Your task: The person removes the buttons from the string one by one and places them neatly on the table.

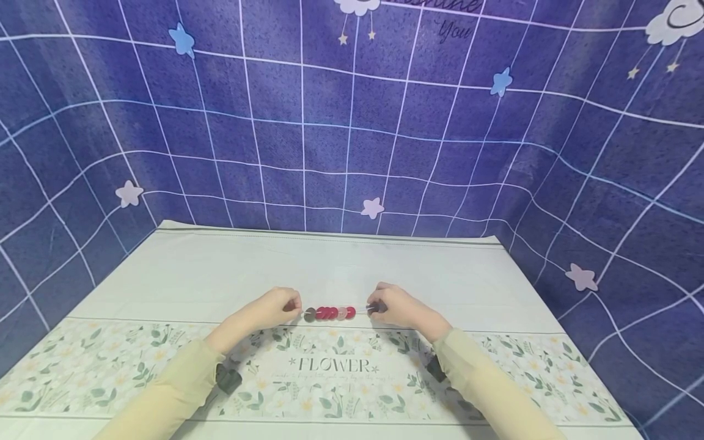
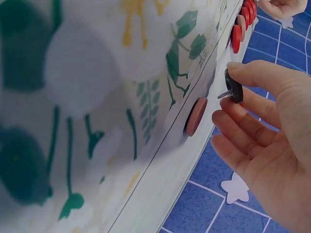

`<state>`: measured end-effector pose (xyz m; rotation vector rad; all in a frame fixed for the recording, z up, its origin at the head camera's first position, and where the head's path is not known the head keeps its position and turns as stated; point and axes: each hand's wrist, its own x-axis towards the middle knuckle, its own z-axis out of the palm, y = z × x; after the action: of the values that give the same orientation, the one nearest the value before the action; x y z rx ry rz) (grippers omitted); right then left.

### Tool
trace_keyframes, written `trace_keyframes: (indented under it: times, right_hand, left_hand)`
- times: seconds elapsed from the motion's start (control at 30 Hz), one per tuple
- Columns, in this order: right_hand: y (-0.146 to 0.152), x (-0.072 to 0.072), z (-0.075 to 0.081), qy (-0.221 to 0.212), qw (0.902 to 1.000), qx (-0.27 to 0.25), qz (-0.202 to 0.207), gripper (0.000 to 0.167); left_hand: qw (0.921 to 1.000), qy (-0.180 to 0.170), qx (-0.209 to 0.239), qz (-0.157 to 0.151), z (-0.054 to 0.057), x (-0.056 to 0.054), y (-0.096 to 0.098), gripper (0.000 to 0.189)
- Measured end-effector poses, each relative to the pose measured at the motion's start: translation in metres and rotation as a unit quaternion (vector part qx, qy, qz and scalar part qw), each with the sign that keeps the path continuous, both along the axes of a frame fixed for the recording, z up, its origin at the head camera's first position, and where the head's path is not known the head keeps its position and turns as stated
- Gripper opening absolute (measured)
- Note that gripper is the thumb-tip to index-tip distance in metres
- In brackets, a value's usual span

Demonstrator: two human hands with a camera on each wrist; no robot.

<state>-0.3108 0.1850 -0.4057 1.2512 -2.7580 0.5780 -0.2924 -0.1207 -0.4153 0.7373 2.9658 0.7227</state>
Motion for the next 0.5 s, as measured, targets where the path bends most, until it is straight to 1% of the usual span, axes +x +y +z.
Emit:
trace_keyframes:
  times: [0.37,0.5]
  right_hand:
    - [0.0042,0.0018,0.0001,0.012,0.9999,-0.005,-0.003,0.024]
    - [0.0055,0.0023,0.0000,0.011,0.9999,-0.006,-0.002,0.024]
  left_hand:
    - [1.0000,0.004,-0.001,0.001,-0.0033,-0.0022,0.0007,0.009]
    - [1.0000,0.007,0.000,-0.006,-0.0025,-0.0020,0.0000,0.009]
